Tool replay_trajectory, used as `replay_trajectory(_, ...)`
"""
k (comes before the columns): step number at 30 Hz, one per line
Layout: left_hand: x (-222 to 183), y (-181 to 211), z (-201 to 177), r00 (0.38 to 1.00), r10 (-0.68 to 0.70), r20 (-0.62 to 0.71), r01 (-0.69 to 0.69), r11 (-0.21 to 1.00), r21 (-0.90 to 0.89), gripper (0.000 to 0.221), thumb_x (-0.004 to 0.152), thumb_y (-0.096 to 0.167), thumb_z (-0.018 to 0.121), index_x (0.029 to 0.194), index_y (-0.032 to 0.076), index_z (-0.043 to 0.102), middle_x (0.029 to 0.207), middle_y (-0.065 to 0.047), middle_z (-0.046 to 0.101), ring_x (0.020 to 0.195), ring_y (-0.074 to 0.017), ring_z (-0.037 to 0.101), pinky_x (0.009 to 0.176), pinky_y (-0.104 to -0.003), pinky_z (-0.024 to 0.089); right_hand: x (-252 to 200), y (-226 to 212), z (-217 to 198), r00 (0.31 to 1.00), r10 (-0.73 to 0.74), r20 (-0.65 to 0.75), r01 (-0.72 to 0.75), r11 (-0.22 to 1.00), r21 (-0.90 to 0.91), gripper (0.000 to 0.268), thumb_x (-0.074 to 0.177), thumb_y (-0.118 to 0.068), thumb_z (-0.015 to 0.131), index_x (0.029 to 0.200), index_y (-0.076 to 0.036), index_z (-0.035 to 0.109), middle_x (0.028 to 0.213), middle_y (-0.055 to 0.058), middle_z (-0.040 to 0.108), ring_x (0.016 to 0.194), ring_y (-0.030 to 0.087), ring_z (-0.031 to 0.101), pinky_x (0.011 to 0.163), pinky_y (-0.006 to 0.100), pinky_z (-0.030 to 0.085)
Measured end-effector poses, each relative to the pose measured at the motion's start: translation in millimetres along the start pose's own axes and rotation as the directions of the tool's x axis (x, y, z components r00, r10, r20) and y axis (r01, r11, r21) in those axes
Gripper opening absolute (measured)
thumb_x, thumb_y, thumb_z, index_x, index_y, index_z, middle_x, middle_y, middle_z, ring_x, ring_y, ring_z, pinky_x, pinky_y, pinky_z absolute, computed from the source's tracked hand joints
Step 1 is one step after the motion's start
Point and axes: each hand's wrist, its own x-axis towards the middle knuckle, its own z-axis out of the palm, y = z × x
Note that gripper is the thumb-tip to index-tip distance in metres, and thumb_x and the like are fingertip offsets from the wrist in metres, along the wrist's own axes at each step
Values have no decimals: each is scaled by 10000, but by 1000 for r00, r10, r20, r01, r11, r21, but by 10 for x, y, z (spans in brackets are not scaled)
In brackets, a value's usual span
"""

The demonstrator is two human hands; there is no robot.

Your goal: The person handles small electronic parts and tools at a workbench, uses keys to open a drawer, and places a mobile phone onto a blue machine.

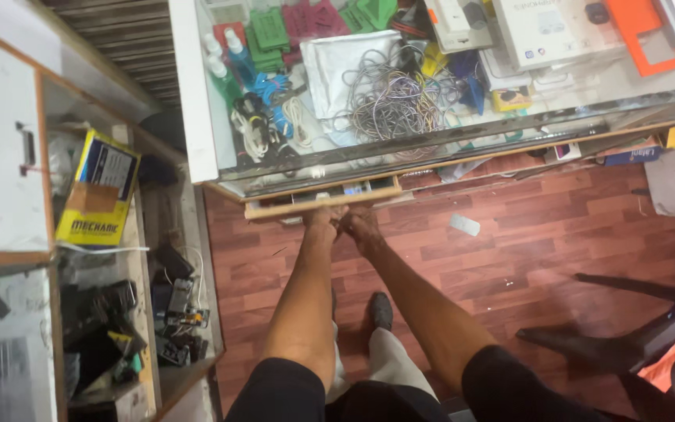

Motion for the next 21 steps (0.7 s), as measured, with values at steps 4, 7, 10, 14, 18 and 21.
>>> replay_trajectory(4, 143, 165, 95, 983, 69, 169, -95, 984, 149, 307, 933, 35, 598, 1237, 6, 568, 1041, -191, 759, 828, -319, 759, 552, -404, 598, 761, -83, -159, 998, 55, 17, -46, 941, -335, 204, 842, 0, 610, 989, -8, 750, 916, 123, 750, 803, 237, 721, 708, 349, 612)
replay_trajectory(7, 4, -59, 163, 968, 122, 221, -175, 955, 238, 288, 913, 173, 599, 1193, 112, 571, 1023, -77, 754, 761, -240, 694, 485, -450, 594, 861, -167, -432, 999, 40, -5, -25, 524, -852, 189, 842, -28, 613, 976, -45, 745, 911, 132, 754, 809, 258, 726, 717, 380, 610)
replay_trajectory(10, -210, -386, 460, 827, 371, 422, -475, 61, 878, 362, 956, 316, 704, 1164, 31, 625, 954, -262, 724, 765, -388, 715, 554, -464, 562, 576, -358, -859, 990, 142, -7, -8, 5, -1000, 174, 842, -55, 616, 962, -81, 740, 906, 141, 759, 816, 278, 731, 725, 411, 609)
replay_trajectory(14, -761, -1468, 1438, 854, -300, 424, -516, -589, 622, 344, 889, 287, 698, 1063, 10, 804, 883, -186, 776, 617, -239, 726, 538, -392, 564, -139, -875, -1812, 985, 166, 42, 48, -31, -998, 157, 843, -92, 620, 944, -130, 733, 900, 153, 765, 824, 306, 739, 737, 452, 607)
replay_trajectory(18, -1622, -2886, 2340, 666, -685, 296, -746, -595, 300, 290, 809, 200, 630, 1062, 233, 767, 845, -82, 779, 637, -201, 739, 569, -377, 557, -1051, -1572, -3175, 934, -337, 116, 179, 163, -970, 374, 690, -165, 793, 1061, -160, 749, 1131, 235, 659, 917, 377, 671, 778, 493, 546)
replay_trajectory(21, -2254, -3946, 3043, 445, -827, 343, -885, -466, 23, 241, 723, 158, 691, 884, 95, 859, 812, -158, 825, 681, -217, 776, 614, -360, 587, -1804, -2423, -3909, 873, -361, -328, -226, 295, -928, 248, 764, -250, 762, 1011, -252, 787, 1002, 122, 727, 849, 340, 708, 776, 487, 565)
